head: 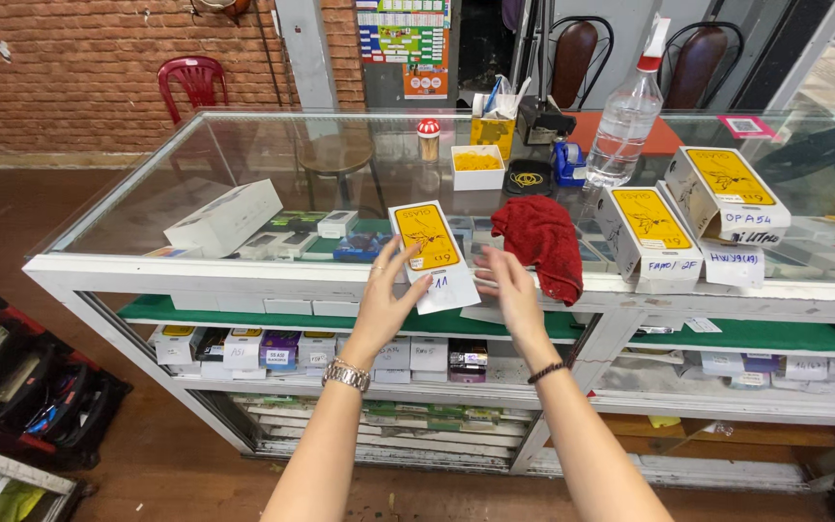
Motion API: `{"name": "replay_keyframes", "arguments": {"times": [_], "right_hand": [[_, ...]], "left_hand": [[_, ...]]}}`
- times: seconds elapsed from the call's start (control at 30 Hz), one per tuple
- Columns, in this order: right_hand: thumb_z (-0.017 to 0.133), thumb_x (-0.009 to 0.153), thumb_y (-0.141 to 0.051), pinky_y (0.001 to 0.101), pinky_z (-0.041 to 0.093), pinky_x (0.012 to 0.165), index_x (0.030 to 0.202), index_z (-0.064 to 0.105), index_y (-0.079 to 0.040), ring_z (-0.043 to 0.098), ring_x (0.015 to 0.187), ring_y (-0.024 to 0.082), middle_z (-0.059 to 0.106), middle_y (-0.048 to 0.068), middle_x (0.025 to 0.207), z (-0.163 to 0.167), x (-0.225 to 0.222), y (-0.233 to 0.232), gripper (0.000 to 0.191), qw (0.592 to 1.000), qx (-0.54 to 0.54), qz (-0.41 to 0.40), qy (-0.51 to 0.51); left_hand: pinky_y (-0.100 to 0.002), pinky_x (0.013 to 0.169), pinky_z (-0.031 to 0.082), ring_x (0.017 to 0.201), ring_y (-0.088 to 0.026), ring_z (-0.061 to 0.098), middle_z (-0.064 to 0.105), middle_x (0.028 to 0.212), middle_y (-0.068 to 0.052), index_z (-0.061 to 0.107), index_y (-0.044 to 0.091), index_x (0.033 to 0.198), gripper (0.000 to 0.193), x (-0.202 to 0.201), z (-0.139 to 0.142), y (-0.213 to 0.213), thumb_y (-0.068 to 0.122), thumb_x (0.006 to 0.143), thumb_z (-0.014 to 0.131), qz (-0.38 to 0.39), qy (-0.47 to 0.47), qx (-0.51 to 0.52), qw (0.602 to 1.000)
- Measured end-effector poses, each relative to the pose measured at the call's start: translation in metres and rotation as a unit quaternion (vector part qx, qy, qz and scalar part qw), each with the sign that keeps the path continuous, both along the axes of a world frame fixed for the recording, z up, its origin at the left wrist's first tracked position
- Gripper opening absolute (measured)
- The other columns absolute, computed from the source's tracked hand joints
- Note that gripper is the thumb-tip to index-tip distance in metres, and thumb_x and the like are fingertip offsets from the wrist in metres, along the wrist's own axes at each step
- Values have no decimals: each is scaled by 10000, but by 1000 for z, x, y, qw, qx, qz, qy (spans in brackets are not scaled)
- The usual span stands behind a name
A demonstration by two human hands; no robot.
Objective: The person wipes phone boxes and a phone with a red cloth on a glass display counter, opens the boxes, places phones inside, and stacks the closed boxes on the counter.
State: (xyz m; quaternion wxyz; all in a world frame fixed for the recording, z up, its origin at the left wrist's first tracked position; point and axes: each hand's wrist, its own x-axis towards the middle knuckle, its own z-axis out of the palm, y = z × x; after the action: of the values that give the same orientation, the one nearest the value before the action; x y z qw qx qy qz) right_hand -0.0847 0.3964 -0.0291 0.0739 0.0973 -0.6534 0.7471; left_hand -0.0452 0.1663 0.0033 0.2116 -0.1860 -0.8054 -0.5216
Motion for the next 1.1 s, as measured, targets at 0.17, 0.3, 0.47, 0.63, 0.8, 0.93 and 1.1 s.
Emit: {"name": "replay_keyframes", "arguments": {"times": [0.17,0.3,0.47,0.63,0.8,0.93,1.1], "right_hand": [[648,947,-367,286,482,963,1503,414,-69,591,1201,168,603,81,1388,13,-17,-8,673,977,177,123,-5],[691,938,-370,275,489,950,1432,508,-77,592,1186,136,642,79,1337,9,5,-3,603,981,130,144,13],[649,998,-321,322,444,865,1311,573,-136,559,1095,118,637,70,1250,0,46,28,371,983,106,86,-123],[699,950,-226,329,449,971,1388,487,-158,598,1145,152,683,107,1227,-20,86,72,491,966,4,212,-151],[715,880,-155,351,469,1010,1451,429,-213,599,1179,145,656,26,1269,-60,112,112,641,938,4,263,-224],[717,883,-161,396,495,1002,1459,431,-210,604,1187,175,656,49,1269,-108,122,133,645,920,-36,269,-281],[735,858,-299,462,528,934,1467,472,-204,653,1155,248,684,107,1269,-184,123,147,670,902,-24,120,-414]], "left_hand": [[-413,1015,572,1416,-241,474,425,1548,-181,146,55,1586,1052,-15,-13,-3,152,782,817,-91,-149,108,979],[-410,1042,523,1423,-279,513,519,1535,-239,241,-21,1593,988,2,-27,11,63,819,849,-51,-29,102,993],[-388,939,612,1270,-263,618,517,1500,-222,265,25,1587,972,66,-49,58,36,786,815,5,-92,149,985],[-381,984,558,1239,-292,692,631,1388,-240,131,73,1639,1013,123,-87,110,83,872,791,43,-33,114,992],[-426,1036,524,1307,-371,586,500,1476,-270,2,122,1620,1106,158,-135,143,67,849,792,61,-108,51,991],[-447,1033,484,1331,-412,538,430,1518,-290,-17,108,1612,1084,174,-173,161,76,872,774,52,-150,42,986],[-409,1075,490,1315,-347,611,579,1437,-239,24,108,1644,1053,146,-211,164,228,888,746,-21,-294,-3,956]]}}
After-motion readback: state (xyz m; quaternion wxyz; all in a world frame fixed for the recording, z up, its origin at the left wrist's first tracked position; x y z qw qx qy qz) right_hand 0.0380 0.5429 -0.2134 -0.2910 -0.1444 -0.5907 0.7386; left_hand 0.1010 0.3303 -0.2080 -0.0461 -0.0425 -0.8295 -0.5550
